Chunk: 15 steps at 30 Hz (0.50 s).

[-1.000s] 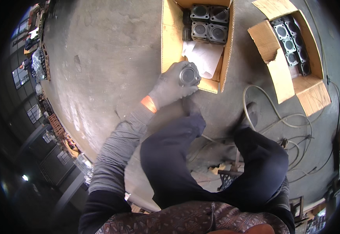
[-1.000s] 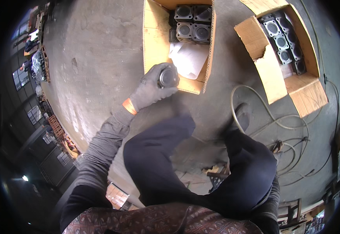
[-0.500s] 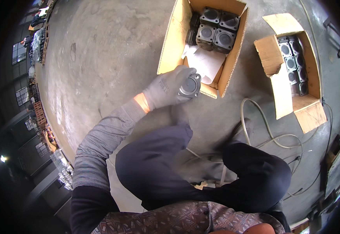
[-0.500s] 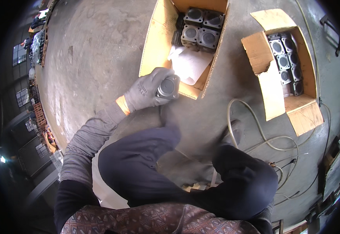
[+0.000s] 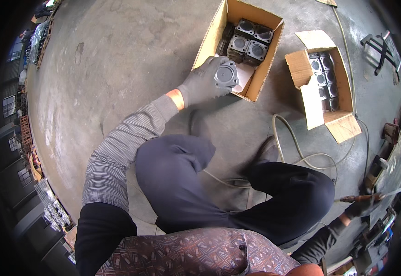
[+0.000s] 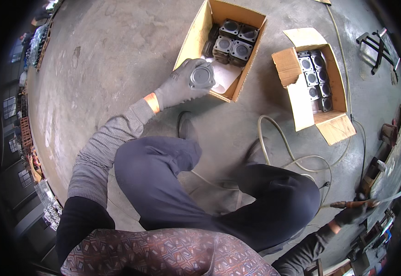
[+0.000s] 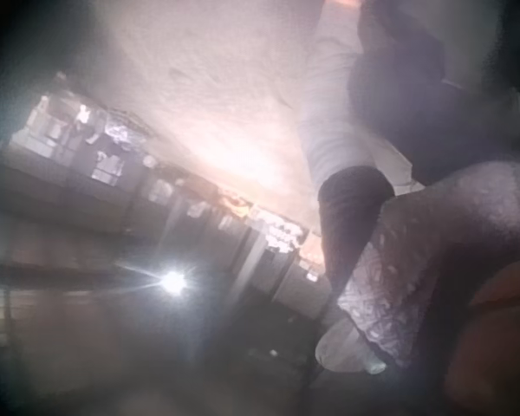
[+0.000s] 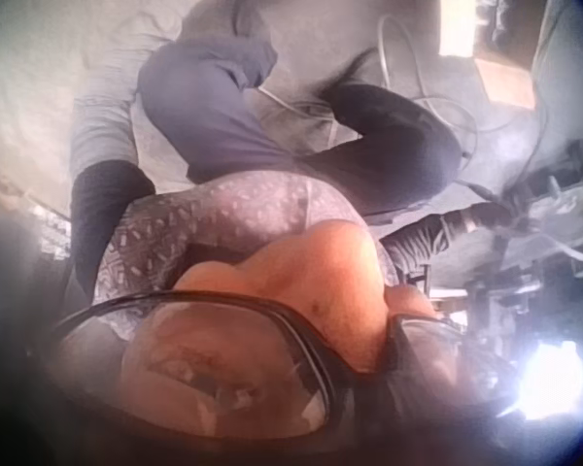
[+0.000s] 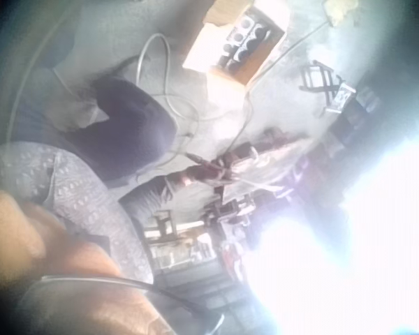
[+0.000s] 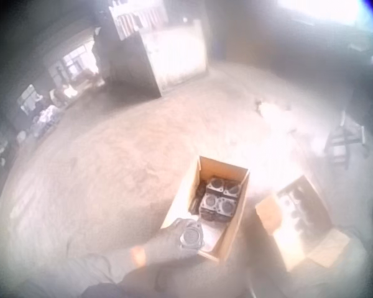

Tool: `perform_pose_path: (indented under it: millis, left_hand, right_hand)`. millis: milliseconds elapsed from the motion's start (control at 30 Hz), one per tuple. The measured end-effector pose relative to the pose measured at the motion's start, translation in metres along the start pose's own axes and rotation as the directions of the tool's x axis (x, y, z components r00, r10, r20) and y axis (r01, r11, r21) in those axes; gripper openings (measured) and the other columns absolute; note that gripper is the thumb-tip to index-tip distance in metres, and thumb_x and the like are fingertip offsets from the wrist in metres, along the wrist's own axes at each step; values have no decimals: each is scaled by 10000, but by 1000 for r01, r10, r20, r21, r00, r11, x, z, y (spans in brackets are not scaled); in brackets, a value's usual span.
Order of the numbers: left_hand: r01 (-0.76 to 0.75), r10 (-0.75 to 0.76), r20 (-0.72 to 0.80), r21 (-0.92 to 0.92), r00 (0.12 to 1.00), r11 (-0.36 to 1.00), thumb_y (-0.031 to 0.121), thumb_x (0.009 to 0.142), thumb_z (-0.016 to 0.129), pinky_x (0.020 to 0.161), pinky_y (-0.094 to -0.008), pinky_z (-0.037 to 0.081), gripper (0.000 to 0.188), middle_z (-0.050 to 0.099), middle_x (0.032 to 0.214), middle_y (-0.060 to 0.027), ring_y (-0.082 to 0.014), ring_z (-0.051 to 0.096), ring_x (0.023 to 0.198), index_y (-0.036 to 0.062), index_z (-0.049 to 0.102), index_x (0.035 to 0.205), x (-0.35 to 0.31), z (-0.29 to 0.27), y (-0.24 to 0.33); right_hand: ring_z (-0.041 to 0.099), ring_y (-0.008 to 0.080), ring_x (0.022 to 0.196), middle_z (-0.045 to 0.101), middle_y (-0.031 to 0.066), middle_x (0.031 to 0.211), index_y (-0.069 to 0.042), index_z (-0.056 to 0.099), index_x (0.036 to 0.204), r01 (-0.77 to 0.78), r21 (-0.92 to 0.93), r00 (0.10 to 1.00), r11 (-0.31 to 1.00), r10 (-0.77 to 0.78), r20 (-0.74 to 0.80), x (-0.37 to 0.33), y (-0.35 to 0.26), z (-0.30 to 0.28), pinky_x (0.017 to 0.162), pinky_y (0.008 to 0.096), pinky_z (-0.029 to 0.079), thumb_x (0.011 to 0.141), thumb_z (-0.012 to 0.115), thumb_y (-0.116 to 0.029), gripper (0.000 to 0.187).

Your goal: The person uses a handheld rotary tool to grind or polish metal parts on a wooden board, then moves to sit on the floor and uses a spray nozzle to clean multiple metal parts inside two cardboard boxes. The person handles each part individually, spraying and placing them back into the boxes.

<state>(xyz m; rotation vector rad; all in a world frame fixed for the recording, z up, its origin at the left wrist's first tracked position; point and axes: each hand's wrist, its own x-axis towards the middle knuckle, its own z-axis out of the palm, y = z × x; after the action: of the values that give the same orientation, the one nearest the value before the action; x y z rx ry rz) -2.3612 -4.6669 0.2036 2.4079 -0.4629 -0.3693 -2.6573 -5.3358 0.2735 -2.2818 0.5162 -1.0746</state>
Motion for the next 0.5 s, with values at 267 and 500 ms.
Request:
perform_pose_path:
  millis: [267, 500]
  left_hand:
    - [-10, -6, 134, 117, 991, 993, 437, 760, 852, 1146, -417, 456, 852, 595, 1405, -227, -380, 586, 1326, 25, 545, 1440, 32, -23, 43]
    - [-33, -30, 328, 185, 944, 982, 462, 761, 839, 1155, -428, 448, 851, 596, 1404, -269, -390, 573, 1339, -4, 557, 1414, 17, 2, 90]
  right_hand:
    - [490, 216, 1435, 466, 123, 1624, -27, 336, 1654, -46, 54, 745, 997, -2, 667, 56, -172, 46, 1175, 337, 404, 974, 572, 75, 727]
    - [579, 252, 1348, 503, 204, 1581, -18, 331, 1660, 182, 70, 462, 981, -148, 875, 46, -243, 27, 1160, 384, 435, 800, 443, 153, 884]
